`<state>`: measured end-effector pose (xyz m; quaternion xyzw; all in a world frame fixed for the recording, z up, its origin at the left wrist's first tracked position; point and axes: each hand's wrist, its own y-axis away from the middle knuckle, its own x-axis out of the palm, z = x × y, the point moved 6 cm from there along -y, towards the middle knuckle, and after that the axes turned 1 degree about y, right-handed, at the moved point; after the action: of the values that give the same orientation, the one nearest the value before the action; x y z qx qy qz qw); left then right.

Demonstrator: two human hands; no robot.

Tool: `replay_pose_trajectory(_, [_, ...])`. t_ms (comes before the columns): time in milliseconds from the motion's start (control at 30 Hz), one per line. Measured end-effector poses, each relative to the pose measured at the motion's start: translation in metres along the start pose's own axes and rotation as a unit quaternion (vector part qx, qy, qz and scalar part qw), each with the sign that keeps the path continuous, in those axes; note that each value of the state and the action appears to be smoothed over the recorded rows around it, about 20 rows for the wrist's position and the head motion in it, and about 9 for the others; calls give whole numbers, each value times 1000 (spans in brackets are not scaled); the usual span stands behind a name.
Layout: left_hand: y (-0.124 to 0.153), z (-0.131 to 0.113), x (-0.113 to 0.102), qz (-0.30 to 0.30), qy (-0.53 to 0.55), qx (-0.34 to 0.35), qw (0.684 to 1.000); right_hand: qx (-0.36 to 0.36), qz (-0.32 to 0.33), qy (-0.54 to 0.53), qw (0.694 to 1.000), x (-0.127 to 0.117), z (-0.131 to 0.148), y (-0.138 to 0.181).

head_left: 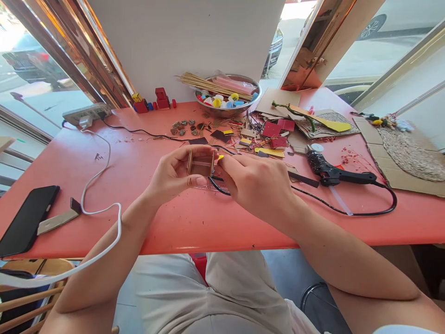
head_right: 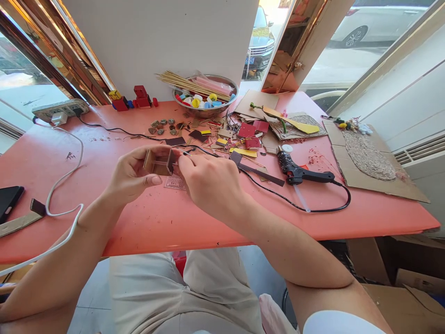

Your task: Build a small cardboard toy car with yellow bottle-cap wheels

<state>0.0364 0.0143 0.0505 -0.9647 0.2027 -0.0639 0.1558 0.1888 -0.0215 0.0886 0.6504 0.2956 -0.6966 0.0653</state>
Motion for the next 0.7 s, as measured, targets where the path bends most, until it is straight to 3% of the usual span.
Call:
replay_pose_trajectory(167, [0, 0, -10, 96, 20, -36, 994, 8, 38, -24, 999, 3, -5, -4])
replay_pose_trajectory(700, [0, -1, 5, 93, 18, -45, 995, -61, 125, -21, 990, 9, -7, -9])
